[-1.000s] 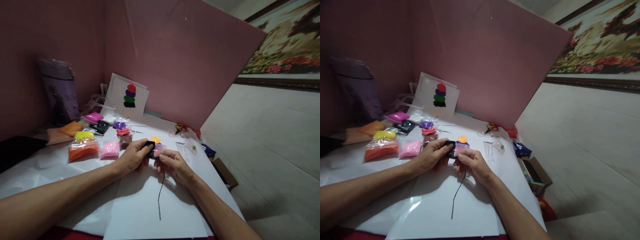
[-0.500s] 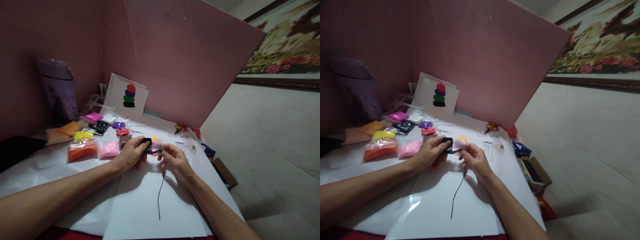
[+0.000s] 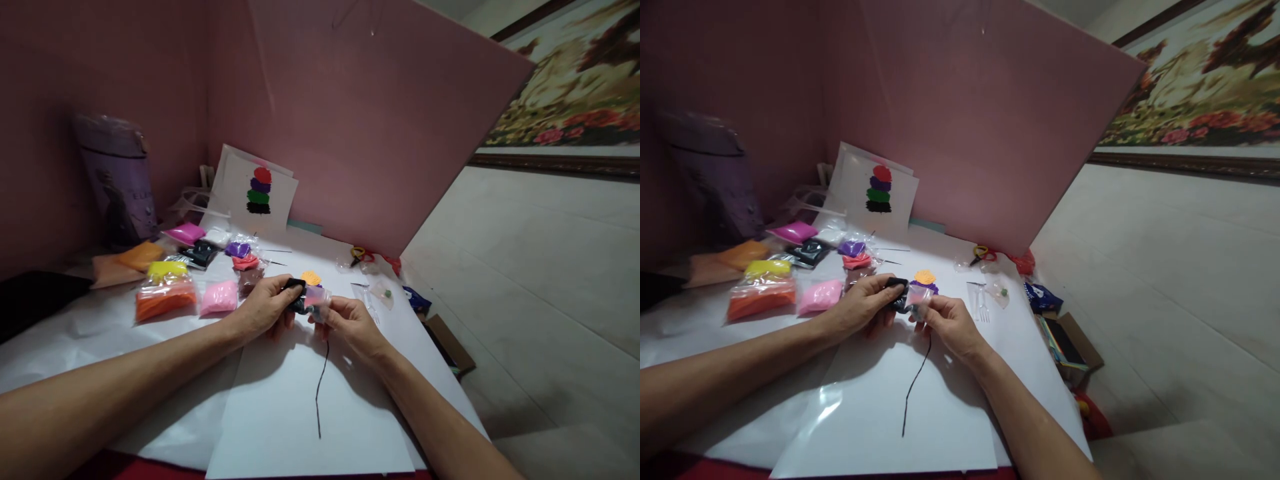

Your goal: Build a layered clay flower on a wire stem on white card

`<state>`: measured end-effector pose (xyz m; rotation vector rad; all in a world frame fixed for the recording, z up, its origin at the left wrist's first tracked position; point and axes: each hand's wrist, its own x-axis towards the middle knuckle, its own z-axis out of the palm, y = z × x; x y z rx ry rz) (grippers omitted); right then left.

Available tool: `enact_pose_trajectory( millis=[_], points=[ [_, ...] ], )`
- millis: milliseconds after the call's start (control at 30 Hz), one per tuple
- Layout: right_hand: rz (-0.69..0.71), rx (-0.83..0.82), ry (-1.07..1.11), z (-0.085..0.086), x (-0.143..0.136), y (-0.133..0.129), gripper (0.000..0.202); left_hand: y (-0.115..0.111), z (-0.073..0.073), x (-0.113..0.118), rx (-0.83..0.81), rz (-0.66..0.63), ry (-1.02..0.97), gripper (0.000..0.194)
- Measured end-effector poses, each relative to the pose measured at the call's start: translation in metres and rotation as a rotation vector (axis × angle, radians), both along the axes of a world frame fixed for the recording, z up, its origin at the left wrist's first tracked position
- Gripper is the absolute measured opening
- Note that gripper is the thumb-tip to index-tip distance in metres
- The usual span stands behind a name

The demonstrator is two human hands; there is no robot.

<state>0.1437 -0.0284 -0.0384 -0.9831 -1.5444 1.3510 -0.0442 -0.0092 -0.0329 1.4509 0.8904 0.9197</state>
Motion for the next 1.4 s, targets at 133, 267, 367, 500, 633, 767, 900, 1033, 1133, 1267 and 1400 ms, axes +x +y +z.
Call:
enact_pose_trajectory(
  millis=[133, 267, 367, 500, 633, 767, 900, 1033, 1133, 1267, 1400],
  points=[
    [-0.058, 0.05, -0.056, -0.005, -0.001, 0.001, 0.036, -0.001, 0.001, 0.001, -0.005, -0.031, 0.021, 0.023],
    [-0.082, 0.008, -0.062, -0.008, -0.001, 0.002, 0.039, -0.002, 0.001, 0.0, -0.047, -0.075, 0.012, 0.025],
    [-0.025, -0.069, 0.0, -0.004, -0.001, 0.0, 0.039, -0.001, 0.002, -0.001, -0.08, -0.069, -0.002, 0.027],
    [0.06, -0.071, 0.068, 0.002, 0.0, -0.003, 0.037, 0.0, 0.003, 0.0, -0.099, -0.041, -0.014, 0.026],
    [0.074, -0.065, 0.042, 0.002, 0.001, -0.003, 0.036, -0.001, 0.003, 0.0, -0.095, -0.021, -0.003, 0.024],
    [0.08, -0.142, 0.065, -0.002, 0.001, -0.001, 0.037, -0.002, 0.003, 0.0, -0.039, -0.036, 0.042, 0.023],
    [-0.017, -0.169, 0.173, -0.004, 0.004, 0.004, 0.035, -0.003, 0.003, -0.001, -0.035, -0.04, 0.034, 0.023],
    [-0.071, -0.176, 0.261, -0.005, 0.01, 0.01, 0.029, -0.001, 0.003, -0.001, -0.051, -0.015, -0.005, 0.024],
    [-0.031, -0.176, 0.291, -0.006, 0.01, 0.01, 0.028, 0.0, 0.003, -0.001, -0.056, 0.009, -0.02, 0.023],
    [-0.047, -0.176, 0.341, -0.004, 0.007, 0.007, 0.031, 0.001, 0.003, -0.001, -0.065, 0.053, -0.011, 0.02],
    [-0.07, -0.139, 0.335, 0.0, 0.005, 0.005, 0.031, 0.001, 0.002, 0.0, -0.068, 0.06, -0.011, 0.018]
  ],
)
